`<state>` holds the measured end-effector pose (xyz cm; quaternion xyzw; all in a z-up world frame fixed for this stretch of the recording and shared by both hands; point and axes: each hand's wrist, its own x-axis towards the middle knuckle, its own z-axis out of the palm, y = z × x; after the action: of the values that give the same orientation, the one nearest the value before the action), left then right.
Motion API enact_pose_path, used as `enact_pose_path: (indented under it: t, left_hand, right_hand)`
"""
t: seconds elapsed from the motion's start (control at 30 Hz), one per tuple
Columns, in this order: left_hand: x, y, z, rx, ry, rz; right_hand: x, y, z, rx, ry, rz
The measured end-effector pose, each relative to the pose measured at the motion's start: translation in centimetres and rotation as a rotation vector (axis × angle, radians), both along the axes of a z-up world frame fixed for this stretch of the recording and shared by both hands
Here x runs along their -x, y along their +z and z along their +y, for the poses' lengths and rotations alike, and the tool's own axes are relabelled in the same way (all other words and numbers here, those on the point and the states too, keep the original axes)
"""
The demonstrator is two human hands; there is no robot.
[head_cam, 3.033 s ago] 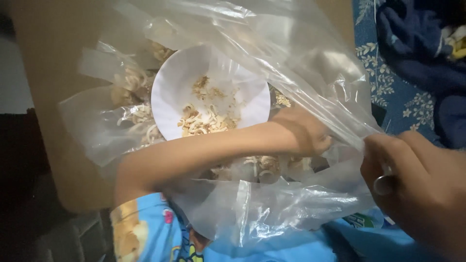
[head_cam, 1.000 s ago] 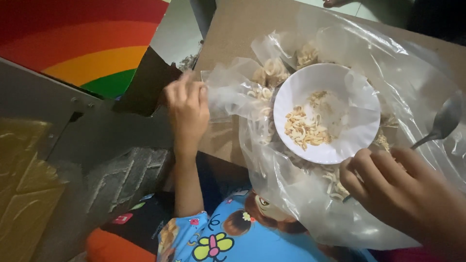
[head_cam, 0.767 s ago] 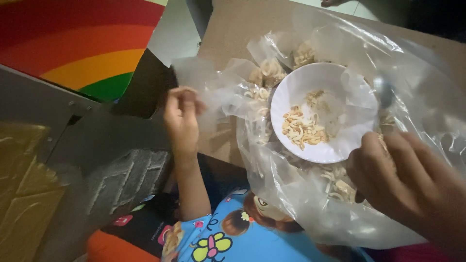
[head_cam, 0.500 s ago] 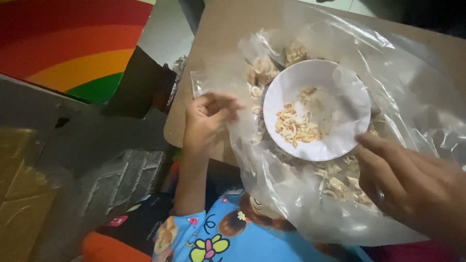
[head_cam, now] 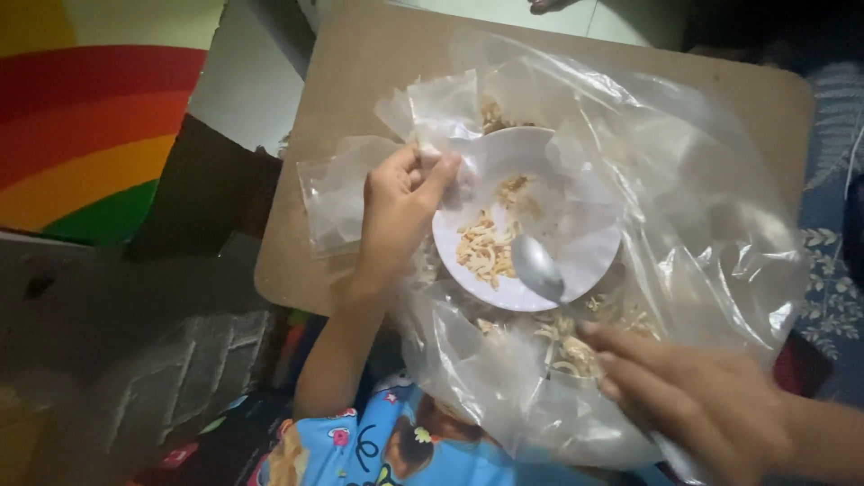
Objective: Scooping shredded food from a plate into small plastic bags using a spoon.
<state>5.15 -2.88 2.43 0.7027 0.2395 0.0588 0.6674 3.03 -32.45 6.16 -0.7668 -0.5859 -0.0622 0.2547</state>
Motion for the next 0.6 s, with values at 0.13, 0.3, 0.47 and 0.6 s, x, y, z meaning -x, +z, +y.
enact_pose_path:
  t: [0.13, 0.3, 0.47, 0.6]
  left_hand:
    - [-1.3, 1.0, -0.6, 0.07, -0.174, 0.13]
    - [-1.7, 2.1, -1.0, -0.01, -0.273, 0.218]
    - [-1.7, 1.0, -1.2, -0.04, -0.299, 0.195]
    - [-1.7, 0.2, -1.2, -0.048, -0.299, 0.167]
  right_hand:
    - [-1.6, 0.4, 2.8, -0.171, 0.307, -0.285]
    - [-1.6, 0.7, 3.5, -0.108, 0.418, -0.482]
    - [-1.7, 1.9, 4.2, -0.089, 0.488, -0.506]
    - [-1.4, 1.9, 4.2, -0.057, 0.541, -0.568]
